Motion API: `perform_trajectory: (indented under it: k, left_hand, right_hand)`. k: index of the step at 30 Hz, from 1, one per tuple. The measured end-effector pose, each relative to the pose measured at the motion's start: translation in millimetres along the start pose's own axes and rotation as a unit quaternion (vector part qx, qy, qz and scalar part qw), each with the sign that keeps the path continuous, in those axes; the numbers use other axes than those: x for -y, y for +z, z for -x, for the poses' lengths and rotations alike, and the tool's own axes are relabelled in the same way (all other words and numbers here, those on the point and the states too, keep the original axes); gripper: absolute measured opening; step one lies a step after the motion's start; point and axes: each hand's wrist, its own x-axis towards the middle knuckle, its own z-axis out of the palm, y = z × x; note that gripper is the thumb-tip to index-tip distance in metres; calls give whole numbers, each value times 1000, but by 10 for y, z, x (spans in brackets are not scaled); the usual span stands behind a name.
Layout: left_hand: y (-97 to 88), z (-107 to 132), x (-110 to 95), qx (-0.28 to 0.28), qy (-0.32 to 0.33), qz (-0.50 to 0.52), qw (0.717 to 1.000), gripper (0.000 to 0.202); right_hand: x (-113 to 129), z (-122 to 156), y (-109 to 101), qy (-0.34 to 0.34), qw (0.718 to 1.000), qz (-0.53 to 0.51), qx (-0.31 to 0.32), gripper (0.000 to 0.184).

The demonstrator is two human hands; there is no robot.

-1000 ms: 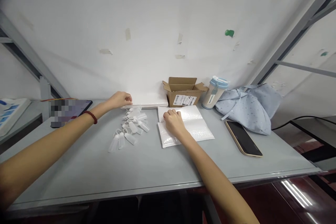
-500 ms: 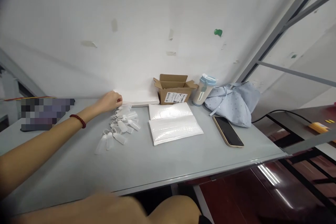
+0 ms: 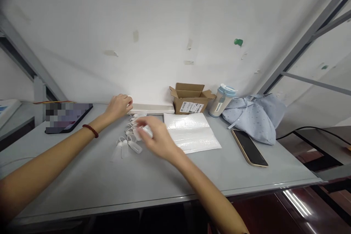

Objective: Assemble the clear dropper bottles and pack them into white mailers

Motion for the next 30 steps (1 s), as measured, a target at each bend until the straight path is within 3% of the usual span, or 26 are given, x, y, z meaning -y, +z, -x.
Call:
perform_trajectory:
  k: [3, 6, 9, 12, 16, 19, 22, 24, 27, 30]
  left_hand:
    - [-92, 208, -64, -123, 0, -21, 992, 16]
    - [-137, 470, -174, -204, 37, -9, 978, 15]
    - [-186, 665, -287, -248, 63, 14, 966, 15]
    - [-264, 743, -380, -284, 96, 35, 953, 13]
    - [-353, 762, -486, -326, 149, 56, 932, 13]
    - [-378, 782, -554, -329, 179, 75, 924, 16]
    - [-383, 804, -582, -295, 183, 109, 932, 17]
    - [-390, 804, -568, -276, 143, 141, 940, 15]
    - [-411, 772, -499, -266, -2, 218, 939, 11]
    - [-425, 717, -406, -180, -167, 376, 893, 32]
  right_hand:
    - [-548, -55, -36, -12, 962, 247, -117, 28]
    - [-810, -22, -48, -69, 922, 359, -128, 34]
    - [-781, 27, -1, -93, 901, 411, -100, 43]
    - [-689, 59, 93, -76, 885, 455, -67, 52]
    - [-667, 73, 193, -42, 867, 490, -80, 55]
    - [-719, 81, 195, -30, 864, 493, -99, 52]
    - [-805, 111, 154, -12, 868, 490, -81, 54]
    - [-862, 140, 128, -5, 872, 486, -61, 53]
    - [-913, 167, 107, -16, 865, 497, -64, 47]
    - [-914, 145, 82, -35, 848, 520, -93, 47]
